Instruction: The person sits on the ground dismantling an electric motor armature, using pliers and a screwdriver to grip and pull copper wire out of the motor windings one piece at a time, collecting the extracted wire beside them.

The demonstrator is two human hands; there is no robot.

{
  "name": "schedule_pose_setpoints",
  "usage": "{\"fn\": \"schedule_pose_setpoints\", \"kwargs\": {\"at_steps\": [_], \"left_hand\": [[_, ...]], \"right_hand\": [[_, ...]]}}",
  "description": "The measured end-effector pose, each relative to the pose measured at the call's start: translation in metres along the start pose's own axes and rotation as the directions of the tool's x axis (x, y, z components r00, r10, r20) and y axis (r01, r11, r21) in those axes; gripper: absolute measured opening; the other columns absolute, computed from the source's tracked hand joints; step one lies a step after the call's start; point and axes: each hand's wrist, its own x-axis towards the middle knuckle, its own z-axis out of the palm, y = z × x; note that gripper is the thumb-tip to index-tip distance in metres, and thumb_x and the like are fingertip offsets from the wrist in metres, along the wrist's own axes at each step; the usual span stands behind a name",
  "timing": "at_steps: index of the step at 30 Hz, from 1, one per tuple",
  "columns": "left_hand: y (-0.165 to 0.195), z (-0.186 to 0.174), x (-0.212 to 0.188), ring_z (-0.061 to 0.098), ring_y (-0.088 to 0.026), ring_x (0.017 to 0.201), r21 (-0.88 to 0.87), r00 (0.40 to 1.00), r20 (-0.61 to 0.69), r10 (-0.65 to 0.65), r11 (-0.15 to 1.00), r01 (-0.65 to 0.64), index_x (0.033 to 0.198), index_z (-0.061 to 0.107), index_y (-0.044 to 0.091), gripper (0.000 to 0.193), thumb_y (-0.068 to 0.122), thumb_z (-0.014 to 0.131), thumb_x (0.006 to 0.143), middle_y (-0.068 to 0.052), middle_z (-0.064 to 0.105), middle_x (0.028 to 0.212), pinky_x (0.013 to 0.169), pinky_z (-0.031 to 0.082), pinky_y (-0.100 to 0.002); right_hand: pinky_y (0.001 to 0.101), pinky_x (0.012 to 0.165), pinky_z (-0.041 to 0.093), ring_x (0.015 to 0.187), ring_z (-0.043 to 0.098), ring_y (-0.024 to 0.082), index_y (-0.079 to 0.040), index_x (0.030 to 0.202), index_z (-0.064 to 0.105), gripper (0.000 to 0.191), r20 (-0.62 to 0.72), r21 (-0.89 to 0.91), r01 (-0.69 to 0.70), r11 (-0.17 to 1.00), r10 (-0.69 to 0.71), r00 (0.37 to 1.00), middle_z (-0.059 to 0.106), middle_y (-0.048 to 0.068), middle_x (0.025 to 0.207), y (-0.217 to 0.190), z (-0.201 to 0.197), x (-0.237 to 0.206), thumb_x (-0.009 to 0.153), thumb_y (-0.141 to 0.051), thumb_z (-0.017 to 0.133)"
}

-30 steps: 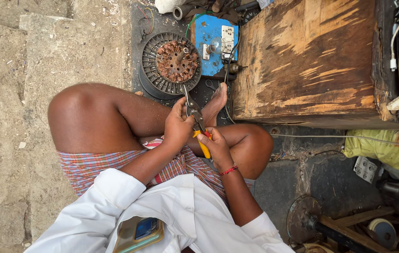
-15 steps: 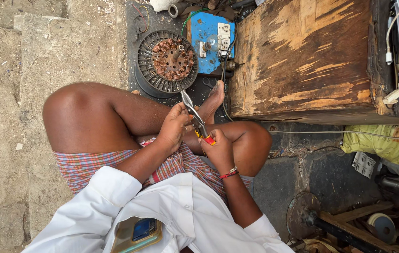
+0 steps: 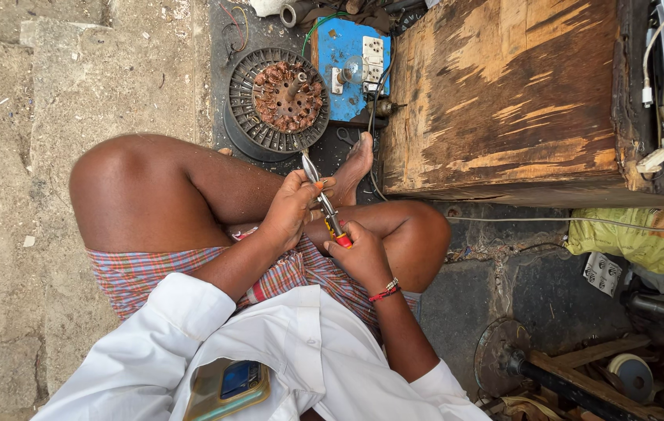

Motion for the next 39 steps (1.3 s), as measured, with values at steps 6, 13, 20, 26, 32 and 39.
{"fn": "schedule_pose_setpoints", "kwargs": {"at_steps": [6,13,20,26,32,39], "left_hand": [[-0.011,-0.005,0.009,0.063,-0.015,0.101,0.078,0.997,-0.051,0.063,0.995,-0.059,0.115,0.048,0.013,0.024,0.018,0.063,0.098,-0.003,0.07,0.112,0.083,0.054,-0.046],[-0.007,0.003,0.01,0.062,-0.011,0.092,0.118,0.997,-0.07,0.036,0.993,-0.028,0.114,0.048,0.012,0.021,0.019,0.062,0.099,-0.001,0.065,0.103,0.077,0.054,-0.04],[0.006,0.014,0.017,0.063,-0.01,0.082,0.157,0.998,-0.047,-0.034,0.987,0.041,0.119,0.05,0.012,0.021,0.02,0.055,0.101,0.0,0.062,0.097,0.077,0.056,-0.035],[-0.001,0.017,0.02,0.063,-0.014,0.072,-0.014,0.999,0.001,0.035,0.999,-0.035,0.117,0.055,0.005,0.018,0.013,0.048,0.102,-0.008,0.065,0.092,0.064,0.055,-0.031],[-0.004,0.002,0.007,0.053,-0.012,0.056,-0.008,0.998,-0.026,-0.048,0.999,0.048,0.117,0.053,0.011,0.021,0.008,0.044,0.098,-0.005,0.065,0.089,0.045,0.043,-0.028],[-0.009,-0.005,0.011,0.064,-0.008,0.077,0.049,0.998,0.059,0.018,0.999,-0.021,0.125,0.052,0.007,0.027,0.003,0.043,0.099,-0.003,0.067,0.1,0.066,0.056,-0.026]], "right_hand": [[0.0355,0.075,0.054,0.082,0.067,0.022,0.0,0.087,0.066,0.028,0.019,-0.034,0.085,0.996,-0.084,0.996,0.069,0.016,0.09,0.013,0.004,0.0,0.077,-0.019,0.083],[0.0366,0.098,0.048,0.12,0.058,0.023,0.003,0.09,0.063,0.028,0.076,0.284,0.318,0.904,-0.352,0.933,0.059,0.013,0.133,0.055,0.008,0.016,0.077,-0.007,0.085],[0.0304,0.083,0.047,0.092,0.055,0.018,0.005,0.128,0.063,0.044,0.49,0.68,-0.403,0.613,0.029,0.871,0.059,0.01,0.108,0.079,-0.013,0.02,0.088,-0.007,0.079],[0.0421,0.111,0.05,0.121,0.061,0.023,0.004,0.137,0.051,0.062,0.561,0.78,-0.468,0.416,-0.132,0.817,0.063,0.01,0.122,0.065,-0.006,0.022,0.081,-0.009,0.076],[0.0531,0.119,0.041,0.142,0.051,0.035,0.008,0.146,0.043,0.079,0.565,0.822,-0.507,0.259,-0.261,0.783,0.054,0.024,0.146,0.04,0.002,0.013,0.08,-0.016,0.079],[0.0529,0.114,0.044,0.144,0.048,0.038,0.006,0.149,0.041,0.086,0.607,0.795,-0.565,0.22,-0.291,0.74,0.05,0.025,0.149,0.017,-0.002,0.01,0.077,-0.021,0.081]]}}
